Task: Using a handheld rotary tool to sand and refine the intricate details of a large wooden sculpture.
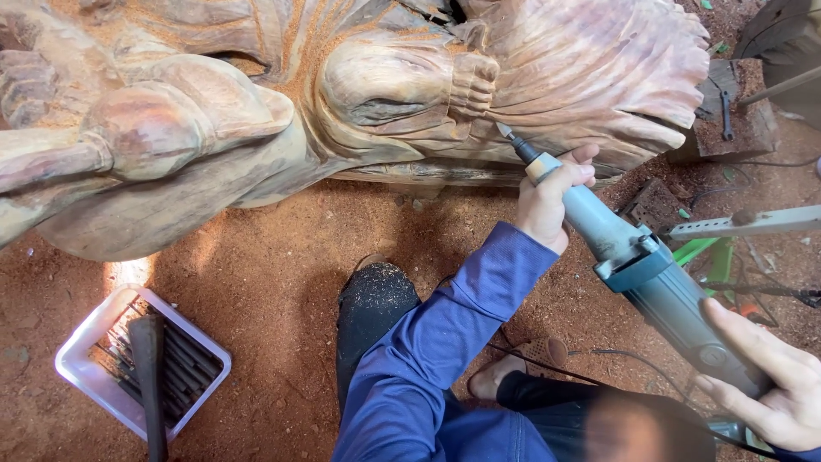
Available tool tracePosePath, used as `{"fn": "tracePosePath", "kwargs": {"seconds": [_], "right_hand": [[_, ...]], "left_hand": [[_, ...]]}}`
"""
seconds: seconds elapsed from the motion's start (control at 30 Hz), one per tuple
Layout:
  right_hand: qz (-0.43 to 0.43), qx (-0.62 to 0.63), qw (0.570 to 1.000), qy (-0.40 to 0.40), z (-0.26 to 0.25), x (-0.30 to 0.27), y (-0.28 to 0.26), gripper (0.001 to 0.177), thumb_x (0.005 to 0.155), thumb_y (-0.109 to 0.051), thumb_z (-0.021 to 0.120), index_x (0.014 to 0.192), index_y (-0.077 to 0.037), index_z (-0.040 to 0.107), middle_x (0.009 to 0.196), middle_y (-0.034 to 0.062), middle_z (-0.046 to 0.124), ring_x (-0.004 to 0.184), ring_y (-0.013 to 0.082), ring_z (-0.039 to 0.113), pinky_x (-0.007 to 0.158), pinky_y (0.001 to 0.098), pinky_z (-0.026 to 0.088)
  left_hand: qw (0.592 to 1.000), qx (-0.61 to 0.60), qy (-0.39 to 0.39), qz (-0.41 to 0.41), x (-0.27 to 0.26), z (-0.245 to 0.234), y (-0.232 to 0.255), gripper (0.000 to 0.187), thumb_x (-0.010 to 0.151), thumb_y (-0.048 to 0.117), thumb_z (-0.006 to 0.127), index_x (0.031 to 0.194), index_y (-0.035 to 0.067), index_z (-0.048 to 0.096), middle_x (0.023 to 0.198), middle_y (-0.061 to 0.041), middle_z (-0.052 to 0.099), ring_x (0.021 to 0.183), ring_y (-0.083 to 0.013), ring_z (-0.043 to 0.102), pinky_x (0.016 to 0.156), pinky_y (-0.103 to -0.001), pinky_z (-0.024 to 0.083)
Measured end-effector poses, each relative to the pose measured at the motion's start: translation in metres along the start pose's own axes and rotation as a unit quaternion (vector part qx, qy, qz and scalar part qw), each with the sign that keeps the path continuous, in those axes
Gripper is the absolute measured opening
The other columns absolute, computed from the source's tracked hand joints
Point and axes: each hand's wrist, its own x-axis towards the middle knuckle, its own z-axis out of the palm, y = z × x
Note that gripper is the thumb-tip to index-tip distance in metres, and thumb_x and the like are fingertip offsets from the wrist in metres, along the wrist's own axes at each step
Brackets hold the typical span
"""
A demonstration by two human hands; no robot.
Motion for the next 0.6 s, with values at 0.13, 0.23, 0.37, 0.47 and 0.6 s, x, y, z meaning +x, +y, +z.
{"fn": "tracePosePath", "kwargs": {"seconds": [0.13,0.23,0.37,0.47,0.6], "right_hand": [[0.003,-0.007,1.000,-0.005,-0.006,0.001,0.002,0.096,0.060,-0.020,0.082,0.152,-0.012,0.055,0.139,0.0134,0.069,0.113,0.0195,0.072,0.101,0.0285,0.052],[-0.012,-0.018,1.000,-0.010,-0.008,0.001,0.006,0.096,0.061,-0.022,0.081,0.153,-0.012,0.053,0.145,0.0148,0.065,0.125,0.0233,0.067,0.110,0.0326,0.049],[-0.034,-0.018,0.999,-0.004,-0.005,-0.002,0.026,0.096,0.061,-0.025,0.081,0.152,-0.009,0.054,0.143,0.0128,0.067,0.117,0.0205,0.070,0.102,0.0304,0.053],[-0.039,-0.011,0.999,-0.007,-0.005,-0.003,0.034,0.096,0.061,-0.024,0.082,0.152,-0.008,0.054,0.142,0.0138,0.067,0.117,0.0211,0.070,0.103,0.0311,0.053],[-0.011,-0.013,1.000,-0.023,-0.008,-0.003,0.034,0.098,0.060,-0.020,0.082,0.153,-0.010,0.053,0.142,0.0151,0.065,0.121,0.0237,0.068,0.106,0.0332,0.051]], "left_hand": [[1.000,-0.002,-0.001,0.001,-0.003,0.004,-0.002,0.034,0.069,0.015,0.072,0.102,0.006,0.077,0.106,0.001,0.076,0.073,-0.0077,0.059,0.056,-0.024,0.051],[1.000,0.012,-0.001,-0.005,-0.003,0.006,-0.002,0.034,0.070,0.016,0.072,0.103,0.007,0.076,0.108,0.000,0.076,0.075,-0.0083,0.060,0.060,-0.024,0.051],[1.000,0.007,0.005,-0.005,-0.001,0.006,-0.008,0.034,0.071,0.016,0.073,0.103,0.006,0.076,0.109,0.000,0.076,0.076,-0.0094,0.061,0.057,-0.026,0.053],[1.000,0.005,0.002,-0.002,0.000,0.007,-0.012,0.035,0.072,0.015,0.073,0.105,0.006,0.076,0.109,0.001,0.075,0.075,-0.0090,0.060,0.056,-0.026,0.053],[1.000,0.013,-0.002,0.001,0.001,0.008,-0.015,0.035,0.070,0.015,0.072,0.104,0.006,0.077,0.105,0.001,0.075,0.073,-0.0092,0.061,0.056,-0.026,0.051]]}}
